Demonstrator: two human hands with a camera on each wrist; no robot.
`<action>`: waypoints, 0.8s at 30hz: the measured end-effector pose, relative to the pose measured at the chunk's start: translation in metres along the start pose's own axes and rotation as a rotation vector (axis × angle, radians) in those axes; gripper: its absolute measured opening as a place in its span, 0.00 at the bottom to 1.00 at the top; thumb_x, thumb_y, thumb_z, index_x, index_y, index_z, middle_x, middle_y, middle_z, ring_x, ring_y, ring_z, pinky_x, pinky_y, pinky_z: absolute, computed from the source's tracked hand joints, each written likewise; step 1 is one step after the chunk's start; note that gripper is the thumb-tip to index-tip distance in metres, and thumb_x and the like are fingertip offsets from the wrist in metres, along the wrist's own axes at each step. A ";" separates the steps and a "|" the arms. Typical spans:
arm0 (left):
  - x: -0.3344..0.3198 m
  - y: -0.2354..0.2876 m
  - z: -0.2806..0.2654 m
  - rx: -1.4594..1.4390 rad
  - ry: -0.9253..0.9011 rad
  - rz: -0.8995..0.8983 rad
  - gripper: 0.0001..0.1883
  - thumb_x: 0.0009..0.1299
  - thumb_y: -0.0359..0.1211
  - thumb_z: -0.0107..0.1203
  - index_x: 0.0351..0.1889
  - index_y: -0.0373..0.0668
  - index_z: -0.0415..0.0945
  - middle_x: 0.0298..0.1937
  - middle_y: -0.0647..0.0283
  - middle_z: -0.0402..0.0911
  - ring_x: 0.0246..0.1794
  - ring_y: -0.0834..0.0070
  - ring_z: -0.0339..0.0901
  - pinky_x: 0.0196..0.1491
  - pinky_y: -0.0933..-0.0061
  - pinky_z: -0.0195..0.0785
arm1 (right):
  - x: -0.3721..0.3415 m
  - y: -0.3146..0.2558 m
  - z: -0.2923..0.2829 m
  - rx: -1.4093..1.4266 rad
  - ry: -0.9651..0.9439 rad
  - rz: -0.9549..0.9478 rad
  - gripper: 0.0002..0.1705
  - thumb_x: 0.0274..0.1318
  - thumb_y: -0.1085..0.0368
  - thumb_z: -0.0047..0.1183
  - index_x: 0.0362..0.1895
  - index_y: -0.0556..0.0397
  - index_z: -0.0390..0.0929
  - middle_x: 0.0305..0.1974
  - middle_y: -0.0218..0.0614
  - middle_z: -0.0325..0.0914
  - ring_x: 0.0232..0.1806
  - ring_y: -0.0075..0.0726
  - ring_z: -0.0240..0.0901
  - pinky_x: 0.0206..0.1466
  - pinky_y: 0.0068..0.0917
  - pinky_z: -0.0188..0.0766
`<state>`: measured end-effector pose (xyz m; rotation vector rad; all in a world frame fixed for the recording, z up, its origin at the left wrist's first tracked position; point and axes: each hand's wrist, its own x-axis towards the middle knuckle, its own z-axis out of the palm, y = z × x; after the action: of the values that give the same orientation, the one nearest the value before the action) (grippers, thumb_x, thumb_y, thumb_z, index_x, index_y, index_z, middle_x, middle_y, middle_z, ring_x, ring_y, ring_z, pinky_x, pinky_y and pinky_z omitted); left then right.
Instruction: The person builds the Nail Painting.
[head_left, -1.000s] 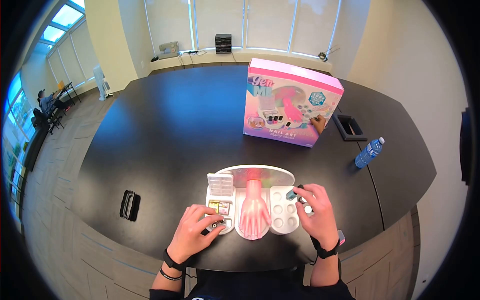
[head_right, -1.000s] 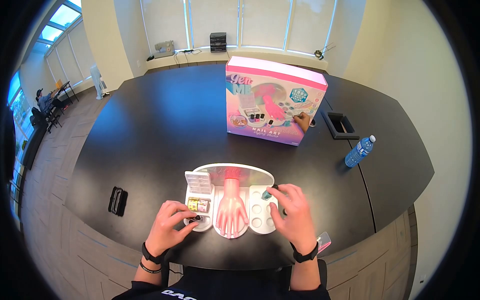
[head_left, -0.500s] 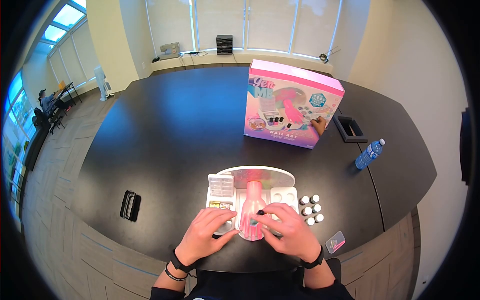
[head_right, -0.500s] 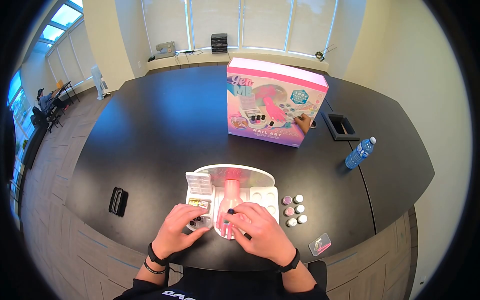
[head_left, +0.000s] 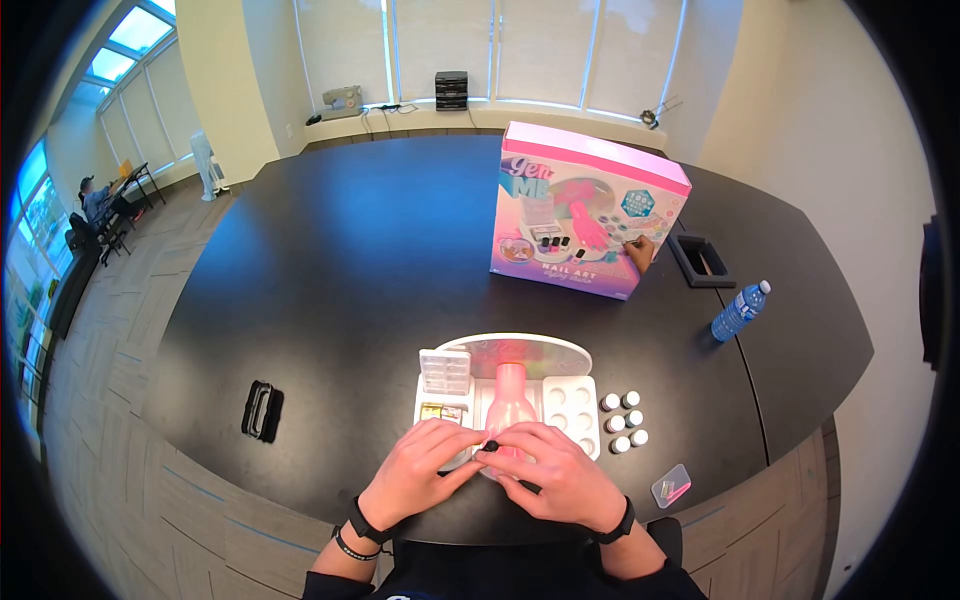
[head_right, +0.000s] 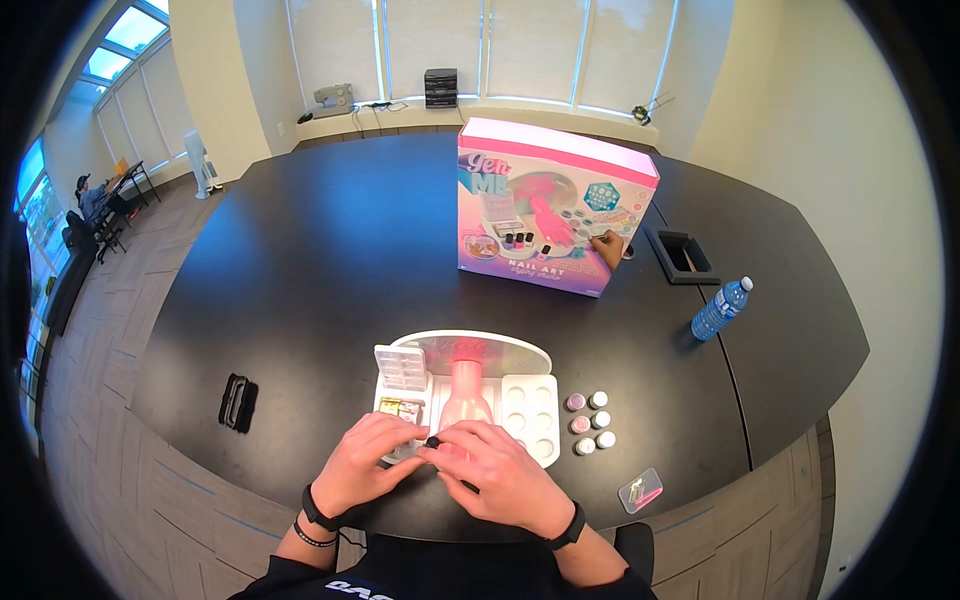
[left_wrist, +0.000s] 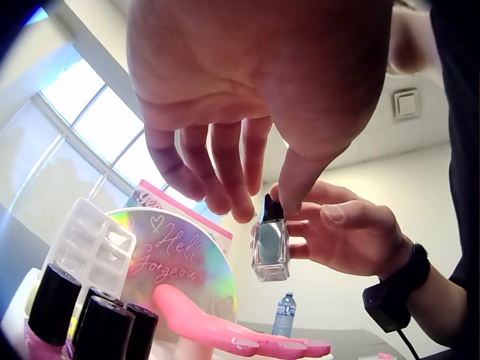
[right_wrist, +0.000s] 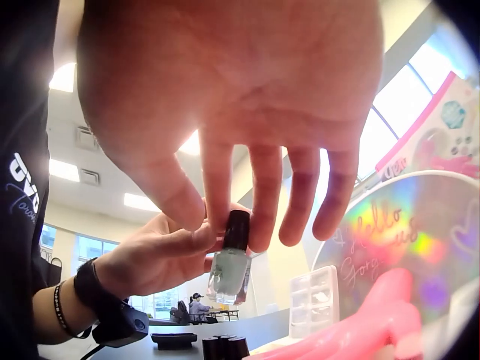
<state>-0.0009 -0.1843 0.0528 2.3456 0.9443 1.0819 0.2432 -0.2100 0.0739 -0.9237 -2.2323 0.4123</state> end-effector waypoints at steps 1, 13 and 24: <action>0.000 0.000 0.000 -0.001 -0.013 -0.003 0.21 0.65 0.29 0.77 0.56 0.40 0.87 0.49 0.59 0.90 0.51 0.57 0.87 0.57 0.58 0.79 | 0.000 -0.001 0.001 0.001 -0.001 -0.001 0.22 0.58 0.70 0.70 0.58 0.46 0.91 0.54 0.37 0.86 0.58 0.47 0.84 0.63 0.44 0.80; -0.003 -0.001 0.002 -0.032 -0.038 -0.046 0.20 0.62 0.27 0.75 0.54 0.41 0.87 0.48 0.59 0.90 0.51 0.57 0.87 0.57 0.57 0.80 | 0.003 -0.002 0.006 0.005 -0.021 -0.016 0.22 0.58 0.70 0.71 0.57 0.45 0.92 0.52 0.38 0.86 0.58 0.46 0.83 0.63 0.44 0.80; -0.009 -0.010 -0.010 0.037 -0.036 -0.065 0.15 0.64 0.28 0.76 0.48 0.42 0.88 0.44 0.62 0.90 0.47 0.60 0.85 0.53 0.60 0.79 | -0.007 0.007 -0.010 -0.030 0.030 0.064 0.22 0.61 0.69 0.68 0.60 0.44 0.90 0.62 0.42 0.84 0.61 0.54 0.82 0.65 0.48 0.80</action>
<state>-0.0169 -0.1832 0.0488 2.3383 1.0284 1.0021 0.2576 -0.2094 0.0745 -1.0129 -2.1914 0.3923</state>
